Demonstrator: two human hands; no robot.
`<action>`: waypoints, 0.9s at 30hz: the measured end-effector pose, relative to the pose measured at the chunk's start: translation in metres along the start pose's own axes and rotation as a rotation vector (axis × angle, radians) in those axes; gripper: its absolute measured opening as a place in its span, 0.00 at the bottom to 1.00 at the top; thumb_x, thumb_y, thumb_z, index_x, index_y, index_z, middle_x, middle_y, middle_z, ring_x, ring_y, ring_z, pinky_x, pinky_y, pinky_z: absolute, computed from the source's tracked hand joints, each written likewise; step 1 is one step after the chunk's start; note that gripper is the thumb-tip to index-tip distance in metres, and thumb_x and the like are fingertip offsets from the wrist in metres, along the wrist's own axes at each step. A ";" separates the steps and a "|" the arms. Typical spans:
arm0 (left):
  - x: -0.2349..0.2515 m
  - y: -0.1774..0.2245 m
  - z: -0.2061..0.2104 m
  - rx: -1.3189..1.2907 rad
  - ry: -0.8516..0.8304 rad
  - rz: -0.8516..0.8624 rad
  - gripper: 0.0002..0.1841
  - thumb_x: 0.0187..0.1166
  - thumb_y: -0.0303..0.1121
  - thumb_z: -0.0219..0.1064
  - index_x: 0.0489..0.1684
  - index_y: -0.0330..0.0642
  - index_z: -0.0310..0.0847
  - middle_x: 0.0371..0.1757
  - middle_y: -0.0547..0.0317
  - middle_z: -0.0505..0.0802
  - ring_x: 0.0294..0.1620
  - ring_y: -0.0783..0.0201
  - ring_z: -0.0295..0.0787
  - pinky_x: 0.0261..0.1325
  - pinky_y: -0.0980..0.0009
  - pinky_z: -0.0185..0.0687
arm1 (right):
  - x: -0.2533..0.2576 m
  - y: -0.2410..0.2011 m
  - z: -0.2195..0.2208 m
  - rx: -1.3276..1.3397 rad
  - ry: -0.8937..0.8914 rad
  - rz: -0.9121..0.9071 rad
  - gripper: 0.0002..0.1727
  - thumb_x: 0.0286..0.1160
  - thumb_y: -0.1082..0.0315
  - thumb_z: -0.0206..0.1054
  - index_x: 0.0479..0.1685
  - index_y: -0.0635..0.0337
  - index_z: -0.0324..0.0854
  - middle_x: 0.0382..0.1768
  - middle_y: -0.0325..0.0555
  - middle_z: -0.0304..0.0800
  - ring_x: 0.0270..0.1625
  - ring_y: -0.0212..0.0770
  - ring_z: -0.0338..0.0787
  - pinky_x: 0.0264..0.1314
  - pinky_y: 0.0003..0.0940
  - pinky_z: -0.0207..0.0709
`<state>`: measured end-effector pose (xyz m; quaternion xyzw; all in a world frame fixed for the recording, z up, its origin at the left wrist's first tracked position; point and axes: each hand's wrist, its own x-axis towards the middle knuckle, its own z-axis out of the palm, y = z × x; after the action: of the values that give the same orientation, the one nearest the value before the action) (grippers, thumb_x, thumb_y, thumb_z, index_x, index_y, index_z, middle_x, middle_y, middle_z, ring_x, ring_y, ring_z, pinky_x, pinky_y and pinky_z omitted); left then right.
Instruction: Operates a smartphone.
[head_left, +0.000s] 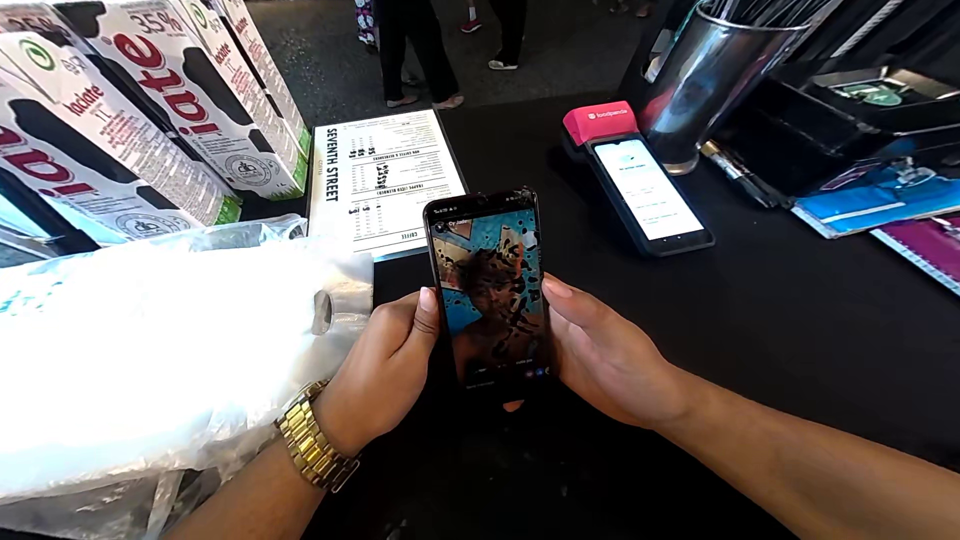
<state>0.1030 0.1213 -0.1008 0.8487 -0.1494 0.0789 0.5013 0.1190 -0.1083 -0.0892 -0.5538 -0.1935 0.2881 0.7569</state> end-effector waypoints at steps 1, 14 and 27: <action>0.000 0.000 0.000 -0.002 -0.002 -0.012 0.26 0.95 0.46 0.37 0.36 0.53 0.84 0.30 0.72 0.90 0.38 0.79 0.89 0.41 0.78 0.86 | 0.000 0.000 0.000 0.003 -0.003 -0.001 0.35 0.82 0.31 0.51 0.82 0.40 0.68 0.64 0.54 0.85 0.60 0.52 0.92 0.43 0.49 0.93; 0.000 -0.002 0.000 -0.018 -0.013 -0.002 0.27 0.95 0.47 0.37 0.37 0.53 0.84 0.31 0.71 0.90 0.38 0.77 0.90 0.40 0.77 0.87 | 0.000 0.000 0.000 0.010 -0.004 -0.003 0.35 0.84 0.32 0.50 0.82 0.41 0.67 0.65 0.53 0.85 0.61 0.52 0.92 0.42 0.49 0.93; 0.000 -0.003 0.000 -0.025 -0.016 -0.003 0.27 0.95 0.47 0.36 0.37 0.52 0.85 0.30 0.71 0.90 0.37 0.76 0.90 0.38 0.76 0.87 | 0.000 0.000 0.000 0.032 -0.007 0.011 0.34 0.84 0.33 0.50 0.83 0.40 0.67 0.65 0.53 0.85 0.60 0.52 0.92 0.43 0.49 0.93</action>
<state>0.1042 0.1227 -0.1029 0.8432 -0.1529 0.0693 0.5108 0.1189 -0.1084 -0.0887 -0.5416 -0.1885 0.2972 0.7634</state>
